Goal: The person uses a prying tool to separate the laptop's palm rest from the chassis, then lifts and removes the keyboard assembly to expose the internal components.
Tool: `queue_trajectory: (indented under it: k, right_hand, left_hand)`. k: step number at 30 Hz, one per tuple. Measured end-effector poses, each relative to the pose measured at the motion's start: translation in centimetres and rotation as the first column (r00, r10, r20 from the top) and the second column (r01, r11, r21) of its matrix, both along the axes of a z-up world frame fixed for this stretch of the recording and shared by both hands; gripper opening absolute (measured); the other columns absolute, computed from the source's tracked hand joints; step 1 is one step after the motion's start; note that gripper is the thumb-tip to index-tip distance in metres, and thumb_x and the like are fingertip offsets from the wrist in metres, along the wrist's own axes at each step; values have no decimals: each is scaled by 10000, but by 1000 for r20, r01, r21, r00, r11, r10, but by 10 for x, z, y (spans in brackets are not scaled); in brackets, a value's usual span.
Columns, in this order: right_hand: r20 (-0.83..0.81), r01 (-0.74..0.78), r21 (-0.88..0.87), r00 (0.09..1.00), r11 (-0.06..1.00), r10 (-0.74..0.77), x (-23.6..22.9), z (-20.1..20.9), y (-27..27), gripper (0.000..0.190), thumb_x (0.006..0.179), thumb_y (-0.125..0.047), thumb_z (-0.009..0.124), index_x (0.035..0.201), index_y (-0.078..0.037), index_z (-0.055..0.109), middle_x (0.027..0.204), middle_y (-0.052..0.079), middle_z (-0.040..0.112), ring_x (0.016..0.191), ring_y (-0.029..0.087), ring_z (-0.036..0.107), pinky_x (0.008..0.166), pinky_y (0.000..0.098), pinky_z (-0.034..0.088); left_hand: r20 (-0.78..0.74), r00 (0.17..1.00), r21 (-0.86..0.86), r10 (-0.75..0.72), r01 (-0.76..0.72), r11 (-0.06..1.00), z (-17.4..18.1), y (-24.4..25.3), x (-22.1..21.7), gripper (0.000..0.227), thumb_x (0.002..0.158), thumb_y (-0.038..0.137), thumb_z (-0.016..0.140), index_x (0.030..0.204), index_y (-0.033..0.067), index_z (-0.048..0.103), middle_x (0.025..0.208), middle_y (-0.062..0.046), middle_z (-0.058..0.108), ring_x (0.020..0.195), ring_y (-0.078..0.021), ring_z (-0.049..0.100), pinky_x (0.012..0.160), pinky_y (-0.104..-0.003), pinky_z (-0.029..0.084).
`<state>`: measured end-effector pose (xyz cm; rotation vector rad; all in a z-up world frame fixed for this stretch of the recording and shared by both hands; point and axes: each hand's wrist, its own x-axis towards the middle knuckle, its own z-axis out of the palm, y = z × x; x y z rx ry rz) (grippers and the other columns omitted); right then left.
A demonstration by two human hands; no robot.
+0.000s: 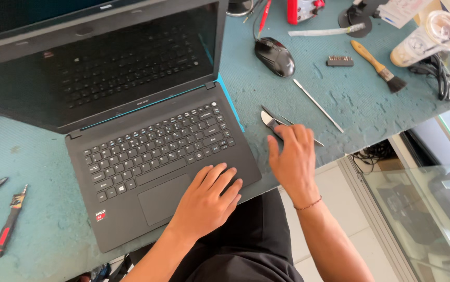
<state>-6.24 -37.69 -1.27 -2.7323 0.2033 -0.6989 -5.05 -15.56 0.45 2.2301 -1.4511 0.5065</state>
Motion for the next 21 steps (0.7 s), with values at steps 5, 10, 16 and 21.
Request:
queue_trajectory:
  k: [5, 10, 16, 21]
  right_hand:
    - [-229, 200, -71, 950, 977, -211, -3, -8, -14, 355, 855, -310, 672, 1101, -55, 644, 1024, 107, 551, 984, 310, 536, 811, 399, 448]
    - [-322, 164, 102, 939, 981, -123, 15, -9, -29, 338, 829, -226, 708, 1111, -58, 628, 931, 86, 527, 940, 329, 540, 822, 392, 449]
    - [-470, 54, 219, 881, 974, 57, 43, 15, -27, 466, 769, -183, 733, 1181, -76, 544, 1019, 137, 519, 998, 392, 583, 858, 458, 474]
    - [-598, 61, 236, 796, 970, 96, 53, 10, -39, 553, 777, -163, 701, 1284, -42, 518, 1038, 156, 563, 1040, 423, 582, 893, 488, 472]
  left_hand:
    - [34, 999, -27, -8, 9, 1000, -26, -33, 14, 297, 848, 255, 632, 1077, 67, 624, 1107, -156, 586, 1152, -343, 527, 967, -474, 417]
    - [-109, 993, 103, -55, 66, 992, -13, -49, 32, 425, 826, 361, 622, 1104, 40, 631, 1155, -181, 563, 1231, -362, 460, 1026, -504, 348]
    - [-203, 978, 227, -42, 89, 970, -7, -57, 40, 460, 759, 387, 682, 1028, 15, 648, 1089, -190, 558, 1230, -376, 427, 1063, -530, 298]
    - [-34, 992, 83, 125, -122, 989, 3, -54, 80, 544, 806, 493, 628, 1060, 13, 583, 1040, -184, 507, 1106, -373, 466, 909, -496, 374]
